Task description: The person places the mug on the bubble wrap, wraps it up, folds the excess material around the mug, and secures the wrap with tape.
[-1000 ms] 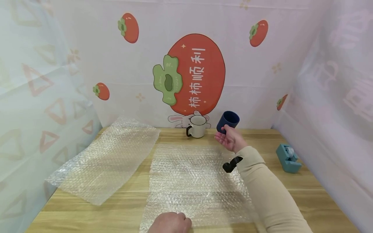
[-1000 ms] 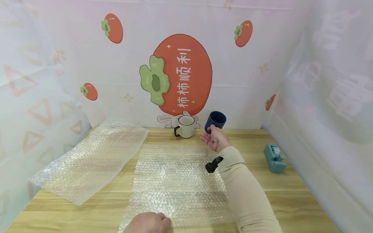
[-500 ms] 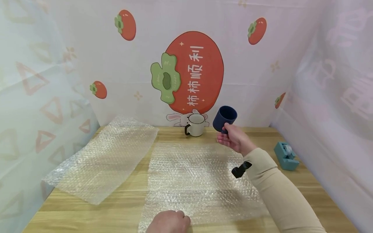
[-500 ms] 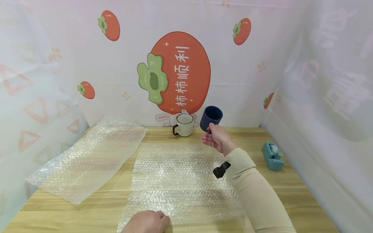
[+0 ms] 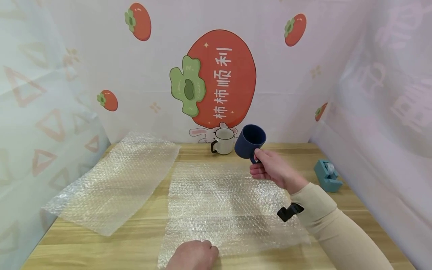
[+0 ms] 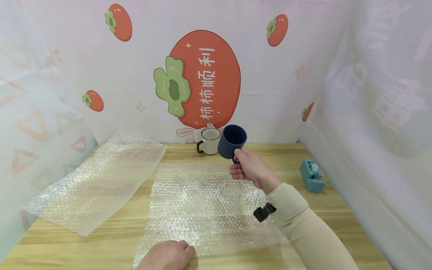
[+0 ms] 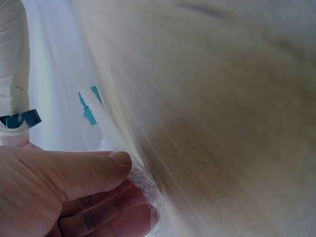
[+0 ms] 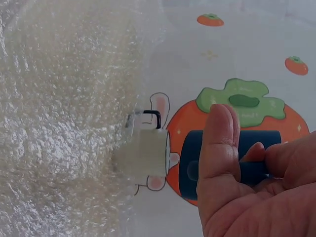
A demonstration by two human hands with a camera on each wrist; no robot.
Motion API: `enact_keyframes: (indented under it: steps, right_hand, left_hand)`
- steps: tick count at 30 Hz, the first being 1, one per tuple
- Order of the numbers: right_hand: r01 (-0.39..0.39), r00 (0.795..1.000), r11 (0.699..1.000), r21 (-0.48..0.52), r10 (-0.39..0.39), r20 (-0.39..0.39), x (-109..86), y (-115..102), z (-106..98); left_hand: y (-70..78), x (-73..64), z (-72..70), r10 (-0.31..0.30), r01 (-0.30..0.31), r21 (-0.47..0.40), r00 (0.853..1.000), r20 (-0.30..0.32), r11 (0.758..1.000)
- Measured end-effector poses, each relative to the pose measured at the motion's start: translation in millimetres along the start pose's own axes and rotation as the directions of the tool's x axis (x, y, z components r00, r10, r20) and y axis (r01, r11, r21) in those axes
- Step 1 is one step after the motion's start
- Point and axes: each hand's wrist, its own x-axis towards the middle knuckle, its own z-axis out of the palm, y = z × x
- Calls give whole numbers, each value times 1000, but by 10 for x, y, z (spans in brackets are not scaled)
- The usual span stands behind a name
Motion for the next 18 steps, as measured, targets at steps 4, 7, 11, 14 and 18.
enact_keyframes:
  steps: [4, 7, 11, 14, 18]
  right_hand:
    - [-2, 1000, 998, -67, 4, 25, -111, 66, 86]
    - [6, 999, 994, -109, 0, 52, -181, 127, 149]
    - [10, 996, 990, -141, 2, 84, -264, 204, 231]
    - [2, 995, 988, -157, 14, 96, -306, 262, 294]
    - [1, 994, 985, -170, 19, 112, -341, 343, 364]
  left_hand:
    - [-9, -4, -3, 6, -6, -6, 1000, 2, 1000]
    - [-17, -10, -2, 14, -14, 7, 1000, -12, 1000]
    - [-22, -10, -6, 18, -17, 37, 1000, -22, 999]
    - [-16, 3, -19, 9, -9, 41, 1000, -1, 999]
    - [-1, 15, -28, 2, -2, 54, 1000, 2, 999]
